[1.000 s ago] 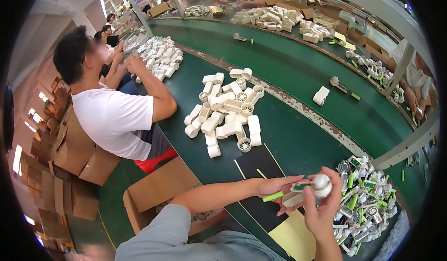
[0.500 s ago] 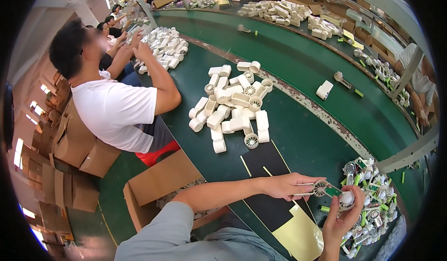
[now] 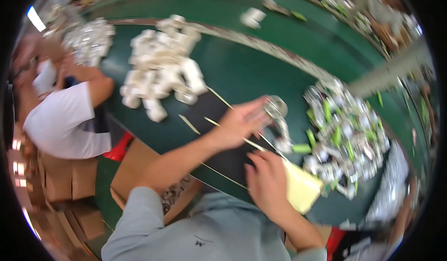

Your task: The person assembles portable fans by peeling adhesive pads, sticking them inside plastic casings, inserting internal fan and battery components, snapping the covers closed, and placing the assembled units onto the conveyor belt.

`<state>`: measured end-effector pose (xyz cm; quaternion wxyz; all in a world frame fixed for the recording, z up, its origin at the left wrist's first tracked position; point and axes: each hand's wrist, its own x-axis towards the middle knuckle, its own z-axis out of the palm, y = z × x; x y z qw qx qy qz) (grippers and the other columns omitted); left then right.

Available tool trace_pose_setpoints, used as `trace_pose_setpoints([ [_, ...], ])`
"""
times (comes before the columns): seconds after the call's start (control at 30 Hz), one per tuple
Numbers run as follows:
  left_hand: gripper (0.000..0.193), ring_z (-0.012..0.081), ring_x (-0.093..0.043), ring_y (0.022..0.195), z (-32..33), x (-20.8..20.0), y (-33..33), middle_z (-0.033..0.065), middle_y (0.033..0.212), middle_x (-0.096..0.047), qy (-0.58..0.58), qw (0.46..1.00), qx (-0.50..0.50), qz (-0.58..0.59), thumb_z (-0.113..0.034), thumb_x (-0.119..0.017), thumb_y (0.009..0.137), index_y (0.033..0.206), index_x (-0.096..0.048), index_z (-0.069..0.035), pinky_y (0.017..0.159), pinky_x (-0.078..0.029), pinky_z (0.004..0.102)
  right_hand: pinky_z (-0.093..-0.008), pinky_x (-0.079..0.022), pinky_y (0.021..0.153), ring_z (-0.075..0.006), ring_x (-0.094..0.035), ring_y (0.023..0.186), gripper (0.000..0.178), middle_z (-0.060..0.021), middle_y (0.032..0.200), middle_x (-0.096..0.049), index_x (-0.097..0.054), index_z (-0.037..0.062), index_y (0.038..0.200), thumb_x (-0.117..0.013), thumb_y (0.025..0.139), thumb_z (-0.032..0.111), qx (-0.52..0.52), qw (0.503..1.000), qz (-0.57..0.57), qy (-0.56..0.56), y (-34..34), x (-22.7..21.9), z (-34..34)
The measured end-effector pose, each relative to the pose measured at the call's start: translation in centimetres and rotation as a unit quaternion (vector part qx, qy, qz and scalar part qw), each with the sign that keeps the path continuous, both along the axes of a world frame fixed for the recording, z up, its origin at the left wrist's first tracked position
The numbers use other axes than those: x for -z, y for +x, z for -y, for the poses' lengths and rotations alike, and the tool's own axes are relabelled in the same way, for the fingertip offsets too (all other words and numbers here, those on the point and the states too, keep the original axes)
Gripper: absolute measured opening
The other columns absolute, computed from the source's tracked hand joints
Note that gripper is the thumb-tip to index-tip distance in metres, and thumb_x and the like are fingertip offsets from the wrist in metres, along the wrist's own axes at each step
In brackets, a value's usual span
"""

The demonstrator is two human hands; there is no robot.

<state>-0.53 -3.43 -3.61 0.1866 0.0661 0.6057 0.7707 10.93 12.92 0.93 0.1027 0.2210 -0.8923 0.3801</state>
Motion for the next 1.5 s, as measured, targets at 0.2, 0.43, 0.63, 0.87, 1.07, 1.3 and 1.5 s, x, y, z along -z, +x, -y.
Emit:
trace_pose_setpoints([
  [0.2,0.049,0.0079,-0.066,0.080,-0.7,-0.4,-0.4,0.0045,0.112,-0.071,0.008,1.000,0.019,-0.020,-0.014,-0.057,0.109,0.155,-0.048,0.001,0.076,-0.059,0.0253,-0.0439,-0.051,0.093,-0.0363,-0.060,0.107,0.043,-0.0170,0.122,-0.062,-0.065,-0.0015,0.123,-0.081,0.083,0.004,0.057,0.996,0.049,0.057,1.0,1.1,1.2],
  [0.43,0.050,0.0102,-0.068,0.085,-0.9,-0.3,0.3,0.0067,0.114,-0.071,0.008,1.000,0.022,-0.014,-0.014,-0.057,0.110,0.156,-0.047,0.001,0.079,-0.059,0.0268,-0.0421,-0.051,0.090,-0.0358,-0.060,0.103,0.046,-0.0168,0.121,-0.060,-0.065,-0.0024,0.124,-0.083,0.083,0.006,0.048,0.995,0.040,0.076,2.1,1.5,-1.5],
  [0.63,0.048,0.0106,-0.071,0.082,-1.0,0.2,0.8,0.0075,0.112,-0.072,-0.011,0.998,-0.012,-0.057,-0.012,-0.057,0.108,0.154,-0.049,0.001,0.078,-0.059,0.0266,-0.0347,-0.054,0.079,-0.0267,-0.066,0.090,0.037,-0.0123,0.099,-0.067,-0.070,0.0019,0.115,-0.083,0.081,-0.004,-0.039,0.992,0.114,-0.039,1.6,0.1,-4.1],
  [0.87,0.045,0.0102,-0.070,0.082,-0.9,-0.1,0.7,0.0082,0.113,-0.072,-0.033,0.999,0.000,-0.043,-0.010,-0.057,0.108,0.152,-0.052,-0.001,0.075,-0.059,0.0264,-0.0278,-0.056,0.068,-0.0152,-0.069,0.080,0.017,-0.0099,0.095,-0.067,-0.072,-0.0014,0.109,-0.075,0.093,-0.004,0.071,0.951,0.272,-0.130,1.6,0.6,-5.9],
  [1.07,0.052,0.0099,-0.066,0.085,-0.7,-0.7,0.4,0.0089,0.118,-0.069,-0.034,0.998,0.036,-0.030,-0.011,-0.057,0.109,0.157,-0.043,0.003,0.075,-0.058,0.0264,-0.0390,-0.058,0.075,-0.0308,-0.069,0.087,0.029,-0.0118,0.100,-0.068,-0.072,0.0029,0.109,-0.082,0.081,0.001,-0.013,0.987,0.011,0.162,1.3,-0.4,-6.2],
  [1.3,0.060,0.0119,-0.065,0.089,0.4,-0.5,-0.2,0.0096,0.130,-0.065,0.025,0.994,0.110,0.011,-0.003,-0.052,0.104,0.161,-0.035,0.006,0.073,-0.058,0.0280,-0.0377,-0.058,0.083,-0.0281,-0.068,0.098,0.034,-0.0110,0.111,-0.069,-0.070,0.0021,0.117,-0.081,0.085,0.010,-0.107,0.986,0.045,0.119,0.9,-0.5,-7.1],
  [1.5,0.061,0.0137,-0.065,0.090,1.3,0.0,-0.9,0.0084,0.123,-0.067,0.084,0.979,0.175,0.055,-0.003,-0.047,0.102,0.162,-0.035,0.003,0.074,-0.057,0.0280,-0.0370,-0.058,0.085,-0.0272,-0.068,0.103,0.034,-0.0113,0.120,-0.067,-0.070,0.0012,0.119,-0.078,0.087,0.009,-0.155,0.974,0.059,0.154,0.1,-1.5,-7.4],
])
